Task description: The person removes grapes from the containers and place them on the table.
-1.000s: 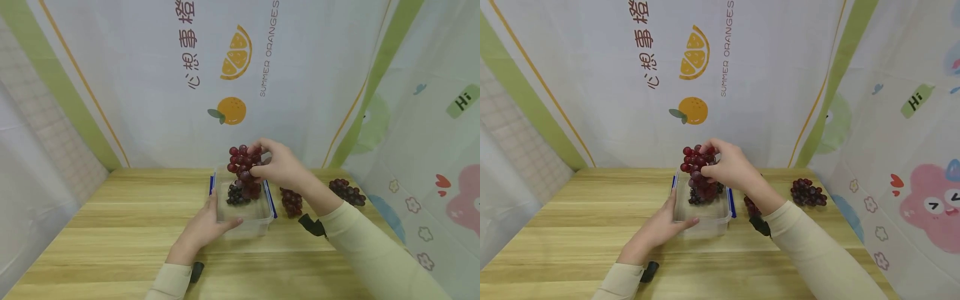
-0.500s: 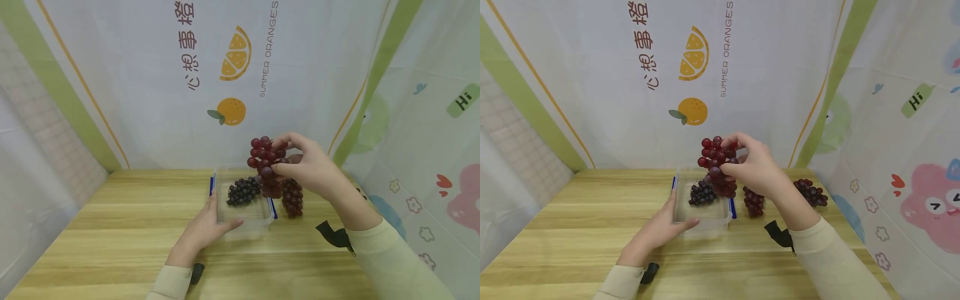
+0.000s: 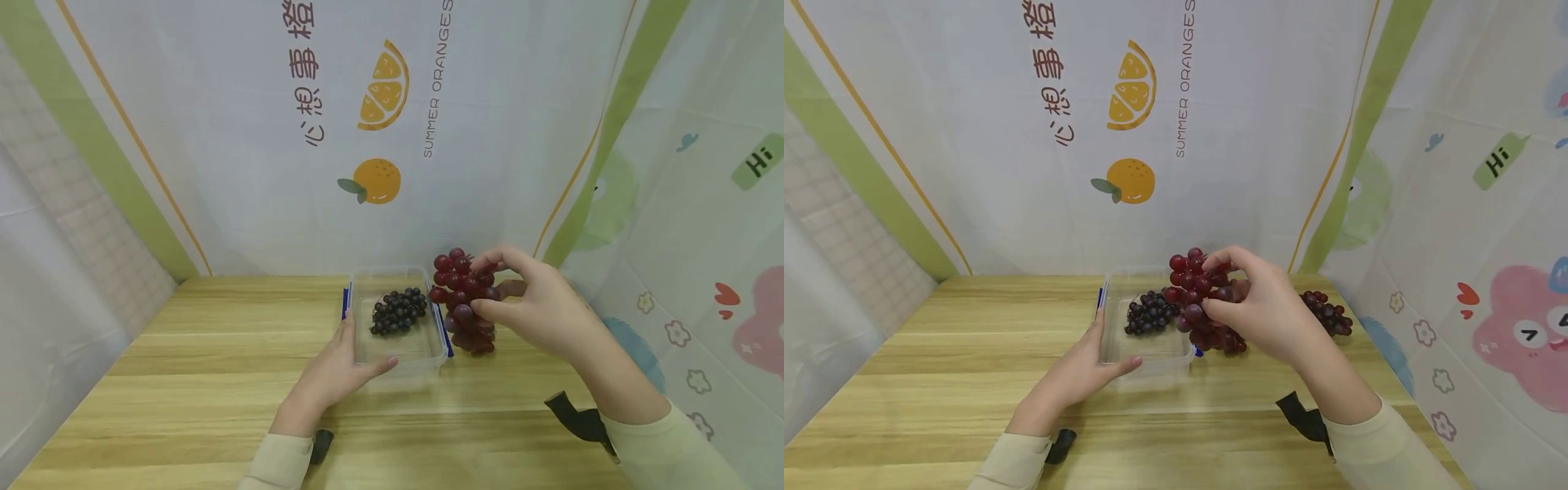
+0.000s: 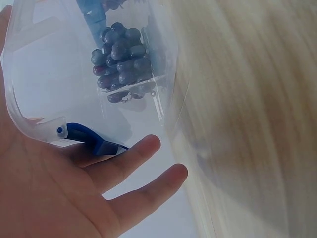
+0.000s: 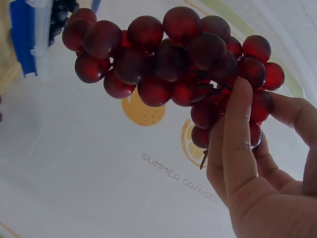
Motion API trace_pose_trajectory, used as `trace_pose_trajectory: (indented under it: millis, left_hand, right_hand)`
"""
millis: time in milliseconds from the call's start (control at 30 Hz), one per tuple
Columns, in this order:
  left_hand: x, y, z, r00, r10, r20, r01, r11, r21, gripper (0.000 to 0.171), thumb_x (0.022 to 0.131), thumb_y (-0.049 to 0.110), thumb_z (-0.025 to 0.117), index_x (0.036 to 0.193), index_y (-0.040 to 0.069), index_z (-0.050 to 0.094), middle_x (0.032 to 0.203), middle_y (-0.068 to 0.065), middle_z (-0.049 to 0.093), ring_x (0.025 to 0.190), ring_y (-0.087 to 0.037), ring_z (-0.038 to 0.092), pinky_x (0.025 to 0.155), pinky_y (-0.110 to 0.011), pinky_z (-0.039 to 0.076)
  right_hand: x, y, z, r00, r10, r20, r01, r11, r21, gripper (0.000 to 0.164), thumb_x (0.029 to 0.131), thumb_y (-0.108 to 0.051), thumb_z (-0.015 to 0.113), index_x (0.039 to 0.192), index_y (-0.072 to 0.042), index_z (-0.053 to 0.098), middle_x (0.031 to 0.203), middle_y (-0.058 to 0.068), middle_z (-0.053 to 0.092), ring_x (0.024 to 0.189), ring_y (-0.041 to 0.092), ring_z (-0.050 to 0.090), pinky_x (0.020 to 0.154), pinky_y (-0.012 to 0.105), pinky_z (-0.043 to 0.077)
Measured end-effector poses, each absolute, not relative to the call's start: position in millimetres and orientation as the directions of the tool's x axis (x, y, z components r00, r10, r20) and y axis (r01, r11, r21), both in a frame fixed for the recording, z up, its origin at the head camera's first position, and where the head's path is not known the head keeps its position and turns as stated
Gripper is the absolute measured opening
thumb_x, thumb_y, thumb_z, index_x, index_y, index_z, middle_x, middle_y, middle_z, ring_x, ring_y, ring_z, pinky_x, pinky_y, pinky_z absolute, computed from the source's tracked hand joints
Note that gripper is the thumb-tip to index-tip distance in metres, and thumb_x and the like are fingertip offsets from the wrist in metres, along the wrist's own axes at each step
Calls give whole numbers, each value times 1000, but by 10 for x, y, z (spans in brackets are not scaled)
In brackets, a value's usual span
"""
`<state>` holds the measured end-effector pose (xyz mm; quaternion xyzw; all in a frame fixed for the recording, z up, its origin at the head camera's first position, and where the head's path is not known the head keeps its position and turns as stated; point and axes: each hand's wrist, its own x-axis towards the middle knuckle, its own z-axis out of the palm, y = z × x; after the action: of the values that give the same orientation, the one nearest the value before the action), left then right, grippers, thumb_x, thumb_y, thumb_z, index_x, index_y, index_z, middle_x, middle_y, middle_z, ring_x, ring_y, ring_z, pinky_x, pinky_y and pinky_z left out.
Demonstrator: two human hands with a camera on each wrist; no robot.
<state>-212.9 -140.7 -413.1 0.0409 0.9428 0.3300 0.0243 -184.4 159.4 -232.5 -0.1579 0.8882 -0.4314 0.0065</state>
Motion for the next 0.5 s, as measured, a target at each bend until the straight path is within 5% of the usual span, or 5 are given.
trace_pose_trajectory:
  millis: [500]
  left_hand:
    - [-2121,-1408,-4149,-995,97,-24,61,785,617,135,86,85,64,171,11,-10,178,-20,5,155,-51,38,117,-63,46]
  right_hand:
    - [-1777,1860,-2810,-973,-231,27,-157,566,-809,47,94,-22,82,136,-19,59,139,14,65,96,16,76,73,35,59]
